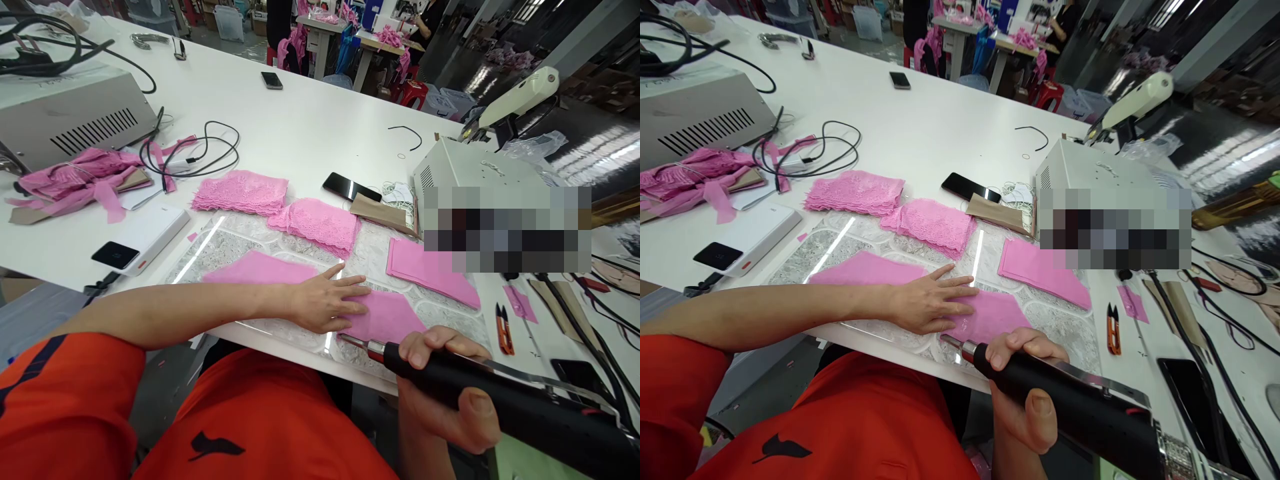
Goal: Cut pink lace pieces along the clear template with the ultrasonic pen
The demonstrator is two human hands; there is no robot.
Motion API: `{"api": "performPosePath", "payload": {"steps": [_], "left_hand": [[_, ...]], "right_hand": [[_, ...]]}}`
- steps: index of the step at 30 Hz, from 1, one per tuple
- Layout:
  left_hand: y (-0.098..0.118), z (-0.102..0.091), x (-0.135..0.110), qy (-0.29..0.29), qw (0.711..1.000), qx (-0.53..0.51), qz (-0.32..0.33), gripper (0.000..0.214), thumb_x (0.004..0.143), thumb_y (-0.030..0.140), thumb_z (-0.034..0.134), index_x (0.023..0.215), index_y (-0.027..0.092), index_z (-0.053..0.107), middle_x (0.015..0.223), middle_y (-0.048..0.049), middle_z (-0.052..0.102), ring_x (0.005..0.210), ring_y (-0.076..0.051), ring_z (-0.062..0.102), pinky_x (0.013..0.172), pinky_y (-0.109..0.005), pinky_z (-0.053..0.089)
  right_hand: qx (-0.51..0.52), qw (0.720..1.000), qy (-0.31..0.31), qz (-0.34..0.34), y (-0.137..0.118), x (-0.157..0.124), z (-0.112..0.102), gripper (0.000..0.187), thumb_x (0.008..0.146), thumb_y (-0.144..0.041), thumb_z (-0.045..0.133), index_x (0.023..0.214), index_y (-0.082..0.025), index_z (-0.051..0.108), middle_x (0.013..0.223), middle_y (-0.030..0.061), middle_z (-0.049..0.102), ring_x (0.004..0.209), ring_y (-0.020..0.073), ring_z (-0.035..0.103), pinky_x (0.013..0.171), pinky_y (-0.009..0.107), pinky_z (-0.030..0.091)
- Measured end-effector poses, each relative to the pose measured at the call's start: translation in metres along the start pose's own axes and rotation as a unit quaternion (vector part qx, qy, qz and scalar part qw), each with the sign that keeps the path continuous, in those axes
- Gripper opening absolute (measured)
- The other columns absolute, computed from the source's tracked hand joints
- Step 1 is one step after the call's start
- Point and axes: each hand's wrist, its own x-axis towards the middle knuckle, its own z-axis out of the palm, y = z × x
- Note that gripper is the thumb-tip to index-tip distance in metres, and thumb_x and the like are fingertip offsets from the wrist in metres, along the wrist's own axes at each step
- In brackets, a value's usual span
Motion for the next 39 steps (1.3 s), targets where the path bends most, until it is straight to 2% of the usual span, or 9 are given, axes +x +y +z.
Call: {"api": "performPosePath", "payload": {"steps": [8,18,28,34,39], "left_hand": [[0.001,-0.0025,0.0001,-0.007,1.0,0.0,-0.005,0.035,0.093,0.032,0.051,0.124,0.019,0.062,0.144,-0.013,0.049,0.14,-0.031,0.035,0.116,-0.058,0.016],[0.0006,-0.0041,0.0007,-0.027,1.0,-0.008,-0.007,0.037,0.093,0.032,0.051,0.126,0.019,0.06,0.146,-0.0126,0.046,0.141,-0.031,0.032,0.116,-0.058,0.014],[-0.0004,-0.0026,0.0002,-0.014,1.0,-0.01,0.001,0.037,0.093,0.032,0.05,0.125,0.017,0.06,0.145,-0.0141,0.047,0.14,-0.033,0.034,0.114,-0.06,0.016],[-0.0007,-0.0021,-0.0003,-0.005,1.0,-0.005,0.0,0.036,0.092,0.033,0.052,0.124,0.02,0.061,0.144,-0.013,0.048,0.14,-0.031,0.035,0.116,-0.057,0.015],[-0.0015,-0.0025,-0.0005,-0.006,1.0,-0.011,0.005,0.036,0.092,0.031,0.052,0.125,0.017,0.061,0.144,-0.0145,0.048,0.14,-0.032,0.035,0.114,-0.059,0.017]], "right_hand": [[0.028,0.999,-0.029,-0.011,0.001,0.0003,-0.0005,0.026,0.073,-0.037,0.057,0.09,-0.018,0.061,0.08,0.0007,0.056,0.051,0.0098,0.05,0.046,0.029,0.042],[0.037,0.999,-0.032,-0.012,0.0001,-0.0002,-0.0033,0.026,0.075,-0.036,0.056,0.092,-0.018,0.061,0.081,0.0016,0.056,0.052,0.0099,0.051,0.048,0.029,0.043],[0.033,0.999,-0.027,-0.01,0.0013,0.0,-0.0003,0.026,0.074,-0.036,0.056,0.091,-0.018,0.061,0.081,0.0004,0.056,0.051,0.0093,0.052,0.048,0.028,0.043],[0.016,0.999,-0.038,-0.01,0.0001,-0.0004,-0.0006,0.018,0.075,-0.033,0.056,0.085,-0.019,0.059,0.078,-0.001,0.056,0.052,0.0094,0.052,0.048,0.028,0.045],[0.016,0.999,-0.039,-0.005,-0.0006,-0.0011,0.0024,0.015,0.075,-0.03,0.055,0.085,-0.019,0.059,0.078,-0.0014,0.057,0.053,0.0093,0.053,0.05,0.028,0.046]]}}
